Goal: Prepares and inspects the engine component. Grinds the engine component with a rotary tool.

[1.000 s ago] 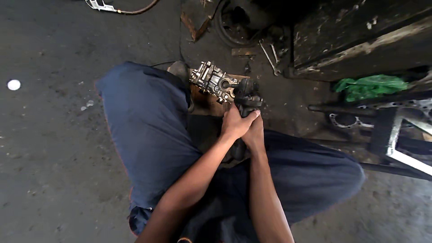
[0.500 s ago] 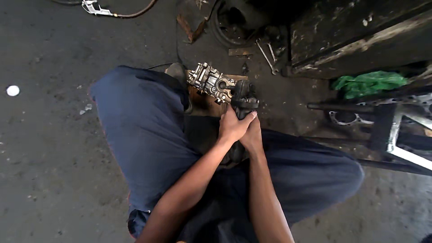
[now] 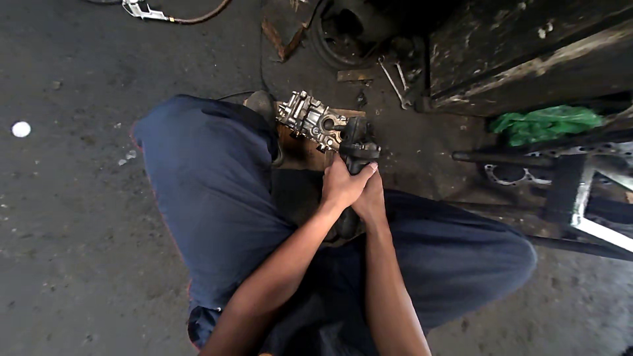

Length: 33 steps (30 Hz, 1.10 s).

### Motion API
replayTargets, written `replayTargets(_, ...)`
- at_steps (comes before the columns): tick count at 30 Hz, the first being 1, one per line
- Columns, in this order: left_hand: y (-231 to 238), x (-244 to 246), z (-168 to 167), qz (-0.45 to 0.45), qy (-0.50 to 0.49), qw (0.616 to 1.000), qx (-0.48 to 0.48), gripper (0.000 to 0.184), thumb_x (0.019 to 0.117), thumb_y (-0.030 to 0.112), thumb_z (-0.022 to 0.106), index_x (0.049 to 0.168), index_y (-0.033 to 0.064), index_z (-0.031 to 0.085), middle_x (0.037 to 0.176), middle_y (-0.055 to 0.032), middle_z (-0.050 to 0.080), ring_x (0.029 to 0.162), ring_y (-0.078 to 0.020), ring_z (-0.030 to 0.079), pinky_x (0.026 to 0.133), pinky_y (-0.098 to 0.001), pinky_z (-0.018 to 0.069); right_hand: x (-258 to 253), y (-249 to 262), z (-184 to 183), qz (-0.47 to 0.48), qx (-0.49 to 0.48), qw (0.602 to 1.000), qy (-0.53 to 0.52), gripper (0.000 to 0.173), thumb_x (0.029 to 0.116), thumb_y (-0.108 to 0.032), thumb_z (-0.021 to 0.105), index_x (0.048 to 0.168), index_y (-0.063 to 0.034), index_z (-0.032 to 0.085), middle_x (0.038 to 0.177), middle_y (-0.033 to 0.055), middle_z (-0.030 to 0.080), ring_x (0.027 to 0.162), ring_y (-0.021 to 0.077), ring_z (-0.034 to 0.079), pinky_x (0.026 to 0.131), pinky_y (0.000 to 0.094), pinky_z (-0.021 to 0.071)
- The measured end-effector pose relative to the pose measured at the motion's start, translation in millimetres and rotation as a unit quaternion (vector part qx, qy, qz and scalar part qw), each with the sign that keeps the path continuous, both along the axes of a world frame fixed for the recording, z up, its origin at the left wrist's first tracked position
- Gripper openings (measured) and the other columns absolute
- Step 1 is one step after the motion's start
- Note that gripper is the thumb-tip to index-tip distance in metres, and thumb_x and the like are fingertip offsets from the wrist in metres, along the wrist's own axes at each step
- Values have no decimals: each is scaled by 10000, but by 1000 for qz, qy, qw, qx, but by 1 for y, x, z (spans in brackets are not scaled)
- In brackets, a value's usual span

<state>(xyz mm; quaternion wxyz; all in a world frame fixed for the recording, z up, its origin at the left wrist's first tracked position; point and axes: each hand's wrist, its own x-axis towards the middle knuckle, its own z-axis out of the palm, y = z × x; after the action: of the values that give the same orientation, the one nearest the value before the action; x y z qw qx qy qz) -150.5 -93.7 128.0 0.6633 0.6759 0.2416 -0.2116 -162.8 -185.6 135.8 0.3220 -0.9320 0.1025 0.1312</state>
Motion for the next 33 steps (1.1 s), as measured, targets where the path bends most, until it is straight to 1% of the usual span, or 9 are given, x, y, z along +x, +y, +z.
replayTargets(4, -1, 1, -9, 4, -1, 1000, -20, 705, 877, 523, 779, 1391, 105, 537, 1111, -125, 715, 1052, -243, 701, 912, -512, 584, 3, 3, 0, 7, -36, 999, 6, 598, 944, -292, 711, 1417, -14, 472, 1091, 157, 714, 1026, 249, 707, 935, 476, 559)
replayTargets(6, 1, 4, -14, 7, 3, 1000, -17, 724, 879, 532, 775, 1400, 92, 532, 1127, -134, 713, 1068, -254, 697, 925, -519, 577, 7, 5, -5, 4, -36, 999, 17, 604, 945, -280, 718, 1432, -28, 466, 1111, 161, 712, 1047, 263, 703, 951, 488, 552)
replayTargets(9, 4, 8, -16, 9, 13, 1000, 1, 726, 879, 536, 774, 1380, 73, 527, 1108, -153, 704, 1045, -277, 695, 901, -528, 575, 11, 5, -15, 1, -19, 999, 27, 598, 942, -270, 726, 1427, -33, 468, 1125, 166, 707, 1060, 272, 698, 953, 499, 550)
replayTargets(12, 2, 8, -14, 8, 4, 1000, -2, 729, 885, 523, 772, 1406, 75, 529, 1143, -152, 709, 1080, -268, 694, 936, -528, 575, 11, 0, -16, 8, 4, 1000, 16, 637, 919, -267, 730, 1438, -4, 468, 1167, 176, 696, 1091, 259, 686, 981, 484, 545)
replayTargets(16, 0, 4, 2, -11, 1, 1000, -8, 748, 897, 511, 764, 1439, 69, 498, 1133, -154, 711, 1080, -270, 697, 941, -520, 572, 6, -3, 4, 22, -21, 1000, -2, 623, 930, -249, 726, 1423, 31, 469, 1162, 177, 700, 1084, 233, 692, 989, 450, 546)
replayTargets(19, 0, 3, 6, -23, 1, 1000, -8, 766, 895, 518, 764, 1450, 67, 490, 1146, -160, 708, 1095, -275, 691, 952, -527, 564, 3, -3, 8, 16, -25, 1000, -5, 618, 927, -241, 727, 1417, 35, 470, 1162, 181, 697, 1087, 234, 687, 988, 440, 541)
replayTargets(23, 1, 4, -3, -16, 3, 1000, 0, 717, 892, 532, 762, 1388, 71, 529, 1095, -146, 710, 1045, -267, 699, 912, -520, 574, 6, -1, -3, 7, -10, 1000, 8, 609, 932, -267, 726, 1419, 2, 480, 1136, 161, 704, 1060, 229, 695, 966, 449, 552)
replayTargets(29, 6, 13, -20, -17, 14, 1000, 18, 742, 885, 547, 764, 1406, 78, 520, 1123, -154, 705, 1062, -285, 692, 918, -542, 569, 15, 5, -26, -20, 18, 999, 40, 599, 943, -256, 720, 1433, -19, 469, 1176, 172, 691, 1094, 255, 682, 980, 484, 543)
replayTargets(33, 5, 16, -29, -25, 18, 998, 47, 730, 889, 541, 759, 1398, 72, 526, 1105, -161, 708, 1043, -303, 697, 903, -555, 570, 15, 4, -47, -39, 71, 996, 32, 596, 909, -205, 748, 1408, -5, 489, 1194, 168, 680, 1108, 226, 669, 993, 447, 542)
